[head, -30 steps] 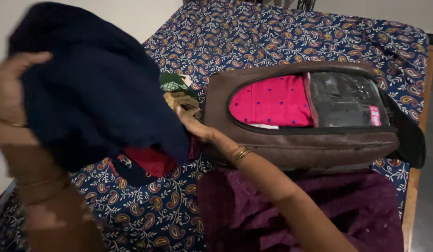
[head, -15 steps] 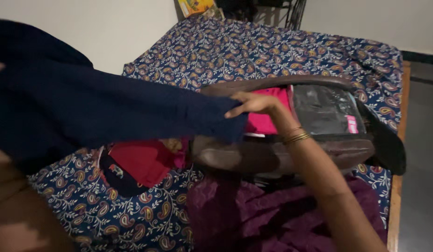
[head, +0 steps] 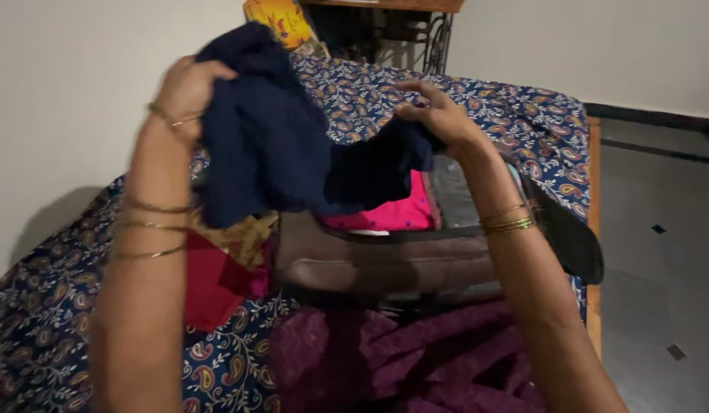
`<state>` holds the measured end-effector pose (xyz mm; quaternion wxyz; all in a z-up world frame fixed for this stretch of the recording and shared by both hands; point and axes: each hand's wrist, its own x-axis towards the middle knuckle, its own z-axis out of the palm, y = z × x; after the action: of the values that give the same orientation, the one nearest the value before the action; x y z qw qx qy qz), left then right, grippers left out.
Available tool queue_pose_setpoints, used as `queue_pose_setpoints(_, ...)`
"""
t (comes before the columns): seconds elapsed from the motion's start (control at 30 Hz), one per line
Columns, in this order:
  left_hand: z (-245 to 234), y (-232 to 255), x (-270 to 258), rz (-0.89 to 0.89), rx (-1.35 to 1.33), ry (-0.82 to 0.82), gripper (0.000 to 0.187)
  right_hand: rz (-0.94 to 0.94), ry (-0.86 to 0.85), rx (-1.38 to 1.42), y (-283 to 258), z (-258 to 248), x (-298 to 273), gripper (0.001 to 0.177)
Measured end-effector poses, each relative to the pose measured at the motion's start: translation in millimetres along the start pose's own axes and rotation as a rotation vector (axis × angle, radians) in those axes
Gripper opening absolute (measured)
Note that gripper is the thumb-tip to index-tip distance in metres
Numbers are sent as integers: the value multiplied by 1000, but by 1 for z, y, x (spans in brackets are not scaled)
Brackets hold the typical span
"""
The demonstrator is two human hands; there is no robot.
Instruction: The person packs clothes into a brown bag lying on a bed. They smooth and arrange folded garments one at a time inside the bag, place a plastic-wrapped item on top, press the contents down, and finally pull the bag's flap closed over the packed clothes.
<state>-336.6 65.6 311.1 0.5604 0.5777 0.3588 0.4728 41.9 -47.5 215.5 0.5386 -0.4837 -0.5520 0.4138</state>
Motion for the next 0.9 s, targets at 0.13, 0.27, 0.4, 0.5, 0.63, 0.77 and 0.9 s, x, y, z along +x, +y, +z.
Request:
queue_pose_setpoints(0.13,86,-24,40,32,7,39,24,-121,-21,-142,-23,10,-2,47)
queue_pose_setpoints(0.27,145,-42,59,200,351,-30,40,73,-9,77,-26,33,13,65)
queue_pose_setpoints(0.4,198,-46,64,400,1008,145,57,93,-109,289,-6,39,37,84)
queue_pose_setpoints(0.5,233,-57,49,271,1130,101,85,40,-329,662,34,28,52,91)
queue_pose_setpoints(0.63,259,-84,31,135,1010,-127,97,66,-256,635,110,-11,57,94)
queue_pose_setpoints(0.77,252,-145,35,-271,529,-371,90,104,-165,492,170,-47,50,91)
queue_pose_setpoints(0.9,203,-205,65,126,955,-421,84,395,-47,447,191,-66,29,93)
